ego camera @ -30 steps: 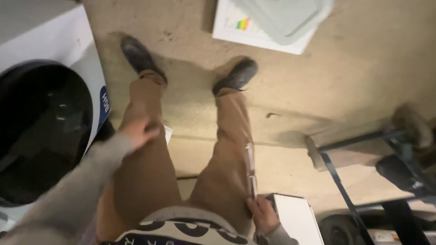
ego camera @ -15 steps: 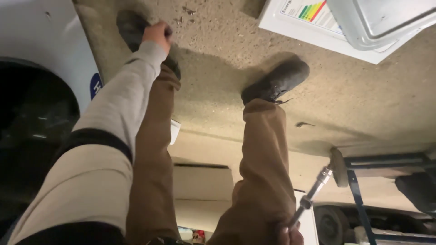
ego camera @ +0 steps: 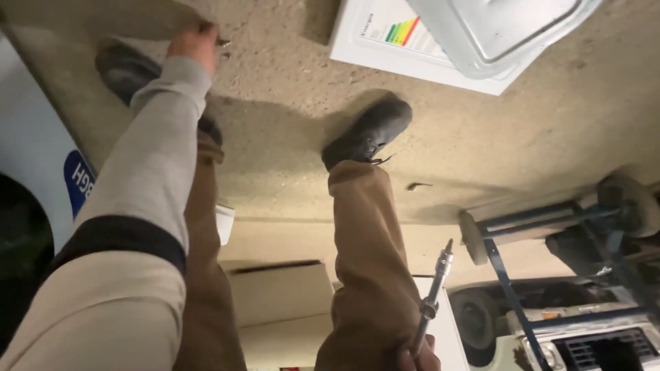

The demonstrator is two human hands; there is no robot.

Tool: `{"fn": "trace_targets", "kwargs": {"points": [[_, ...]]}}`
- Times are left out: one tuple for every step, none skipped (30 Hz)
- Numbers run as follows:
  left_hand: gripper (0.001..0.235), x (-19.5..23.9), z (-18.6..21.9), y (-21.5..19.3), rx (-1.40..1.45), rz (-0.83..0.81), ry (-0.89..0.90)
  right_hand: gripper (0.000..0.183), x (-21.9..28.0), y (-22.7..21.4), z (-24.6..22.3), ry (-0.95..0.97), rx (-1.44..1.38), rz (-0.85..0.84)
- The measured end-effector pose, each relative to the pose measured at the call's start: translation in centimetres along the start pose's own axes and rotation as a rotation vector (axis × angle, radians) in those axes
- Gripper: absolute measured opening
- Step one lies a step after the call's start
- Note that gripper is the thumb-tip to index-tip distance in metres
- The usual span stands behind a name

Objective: Repairing and disassembling a washing machine by unscrewing components with a ratchet and socket wrench.

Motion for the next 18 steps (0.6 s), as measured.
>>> {"fn": "trace_targets", "kwargs": {"points": [[0.039,0.4,-0.4,-0.3,0.017,-0.051,-0.103,0.030,-2.2,4.4,-2.8,0.003,-0.009,0.020],[0.039,0.5,-0.8,-0.1,0.017,-0.056,-0.093,0.030,-2.3,4.8,-3.9,0.008,-0.010,0.029],[0.032,0.3,-0.9,-0.3,-0.026,-0.025,-0.031,0.029,-2.6,5.5,-5.1,0.015,-0.074,0.022],[0.026,0.2,-1.1,-0.4,-0.067,0.005,0.032,0.030,-2.9,6.1,-6.2,0.022,-0.137,0.015],[0.026,0.6,-0.7,-0.6,-0.069,0.003,0.034,0.030,-4.3,7.1,-9.2,0.024,-0.138,0.017],[0.021,1.2,1.0,-1.3,-0.117,0.078,0.226,0.024,-5.6,8.2,-12.2,0.021,-0.124,0.017],[0.022,1.8,2.6,-2.1,-0.166,0.156,0.417,0.020,-7.1,9.5,-15.0,0.014,-0.114,0.016],[0.022,1.7,2.8,-2.2,-0.168,0.159,0.420,0.020,-7.2,9.4,-15.2,0.014,-0.118,0.017],[0.020,1.7,2.9,-2.2,-0.172,0.154,0.413,0.016,-7.1,9.5,-15.0,0.061,-0.091,0.003],[0.018,1.6,3.0,-2.2,-0.175,0.149,0.406,0.012,-7.0,9.6,-14.8,0.108,-0.065,-0.012],[0.018,1.5,3.0,-2.1,-0.178,0.146,0.407,0.012,-7.7,9.4,-15.7,0.112,-0.065,-0.013],[0.017,1.4,3.0,-1.8,-0.174,0.126,0.408,0.007,-8.1,9.9,-16.4,0.123,-0.022,-0.106],[0.017,1.3,3.0,-1.5,-0.169,0.106,0.408,0.006,-8.5,10.4,-17.0,0.131,0.021,-0.201],[0.017,1.2,2.8,-1.3,-0.172,0.104,0.407,0.006,-8.1,10.3,-16.3,0.134,0.020,-0.203],[0.017,1.1,2.8,-1.0,-0.156,0.098,0.421,0.008,-7.7,9.9,-15.2,0.180,0.082,-0.177],[0.017,1.0,2.9,-0.8,-0.141,0.091,0.435,0.011,-7.3,9.4,-14.1,0.226,0.143,-0.152],[0.017,0.9,3.2,-1.0,-0.144,0.093,0.437,0.011,-7.0,9.6,-13.7,0.226,0.139,-0.153],[0.017,0.7,3.4,-1.1,-0.168,0.082,0.420,0.009,-6.9,9.3,-13.5,0.220,0.123,-0.089]]}}
Point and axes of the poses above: each hand's wrist, its own x-axis away from the middle knuckle, its own y-axis out of the palm, z = x × y, the point moved 8 cm from there along -x, towards the middle knuckle, and after that the axes turned 14 degrees about z, right-handed, at the moved point
